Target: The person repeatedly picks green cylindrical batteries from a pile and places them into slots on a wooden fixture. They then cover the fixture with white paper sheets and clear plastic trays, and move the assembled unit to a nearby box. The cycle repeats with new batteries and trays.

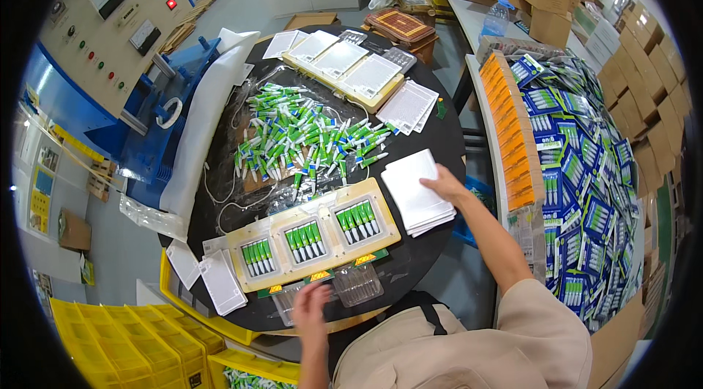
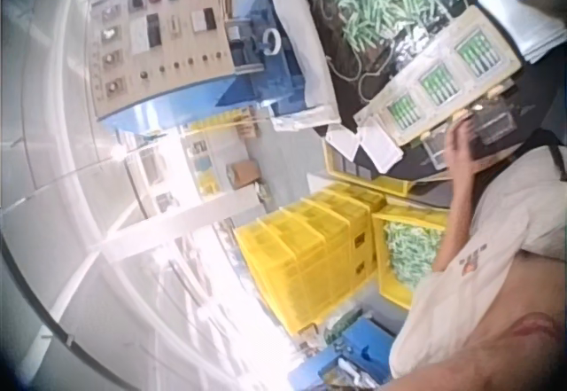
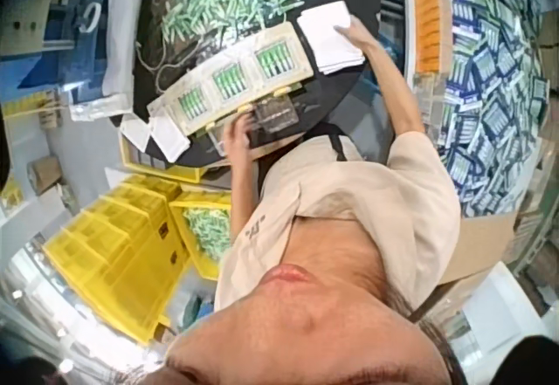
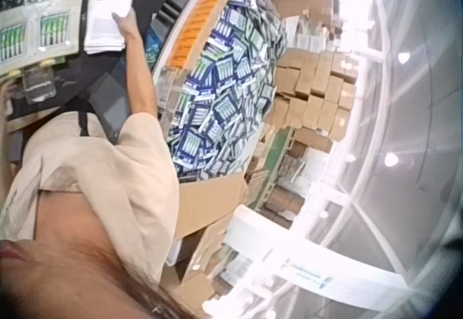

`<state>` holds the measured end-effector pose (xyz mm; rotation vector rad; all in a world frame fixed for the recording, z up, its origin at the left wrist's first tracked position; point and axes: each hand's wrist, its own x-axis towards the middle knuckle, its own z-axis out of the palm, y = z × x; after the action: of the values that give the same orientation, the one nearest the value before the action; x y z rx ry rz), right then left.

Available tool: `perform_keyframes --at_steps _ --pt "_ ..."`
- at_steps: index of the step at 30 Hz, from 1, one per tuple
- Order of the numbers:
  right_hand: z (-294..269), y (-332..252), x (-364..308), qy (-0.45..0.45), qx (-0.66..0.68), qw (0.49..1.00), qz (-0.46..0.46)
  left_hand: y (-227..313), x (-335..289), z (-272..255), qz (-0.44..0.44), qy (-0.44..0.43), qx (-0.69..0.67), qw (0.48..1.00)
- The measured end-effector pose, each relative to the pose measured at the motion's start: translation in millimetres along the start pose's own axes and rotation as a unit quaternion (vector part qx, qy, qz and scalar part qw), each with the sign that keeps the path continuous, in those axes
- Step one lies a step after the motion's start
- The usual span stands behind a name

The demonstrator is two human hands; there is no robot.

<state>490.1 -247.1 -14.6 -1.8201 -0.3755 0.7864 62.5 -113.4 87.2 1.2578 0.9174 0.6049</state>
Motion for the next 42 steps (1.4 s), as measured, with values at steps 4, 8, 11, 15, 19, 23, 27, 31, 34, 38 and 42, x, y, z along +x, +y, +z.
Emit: perform_keyframes --at_steps 4,8,11,15,19,23,27,31,34,38,42 --pt "25.3 -12.3 -18.3 0.041 -0.267 0.954 -0.132 -7.3 -3.3 -92.0 0.0 0.172 0.014 0.985" --pt "15.6 -31.7 -54.4 0.013 -0.514 0.817 -0.26 -28.1 5.2 -164.1 0.074 0.195 0.142 0.968" --pt "17.3 -33.8 -75.5 -0.19 -0.556 0.774 -0.237 -33.1 7.8 -219.5 0.169 0.191 0.47 0.845" --pt "25.1 -28.2 -99.7 -0.165 -0.593 0.728 -0.302 -33.1 39.4 -272.8 0.165 0.036 0.653 0.738" --pt "19.7 -22.7 -119.5 -0.099 -0.617 0.672 -0.397 -53.5 66.1 -286.7 0.19 -0.017 0.721 0.666" --pt "20.4 -13.8 -130.4 0.005 -0.539 0.696 -0.475 -73.1 75.0 -291.7 0.268 0.0 0.726 0.634" --pt "39.7 -27.3 -147.1 -0.006 -0.546 0.712 -0.441 -63.5 72.8 -306.6 0.247 -0.061 0.692 0.676" --pt "68.7 -77.6 -178.8 0.138 -0.504 0.737 -0.429 -45.3 69.3 -313.6 0.257 -0.078 0.688 0.674" --pt "133.0 -101.1 -189.3 0.136 -0.433 0.735 -0.504 -37.6 68.2 -309.4 0.299 -0.023 0.677 0.672" --pt "233.0 -78.9 -182.9 0.039 -0.456 0.689 -0.562 -24.0 59.5 -296.6 0.332 0.029 0.641 0.691" --pt "276.3 -36.8 -171.8 0.034 -0.483 0.676 -0.556 3.4 34.4 -270.9 0.364 0.083 0.621 0.689"
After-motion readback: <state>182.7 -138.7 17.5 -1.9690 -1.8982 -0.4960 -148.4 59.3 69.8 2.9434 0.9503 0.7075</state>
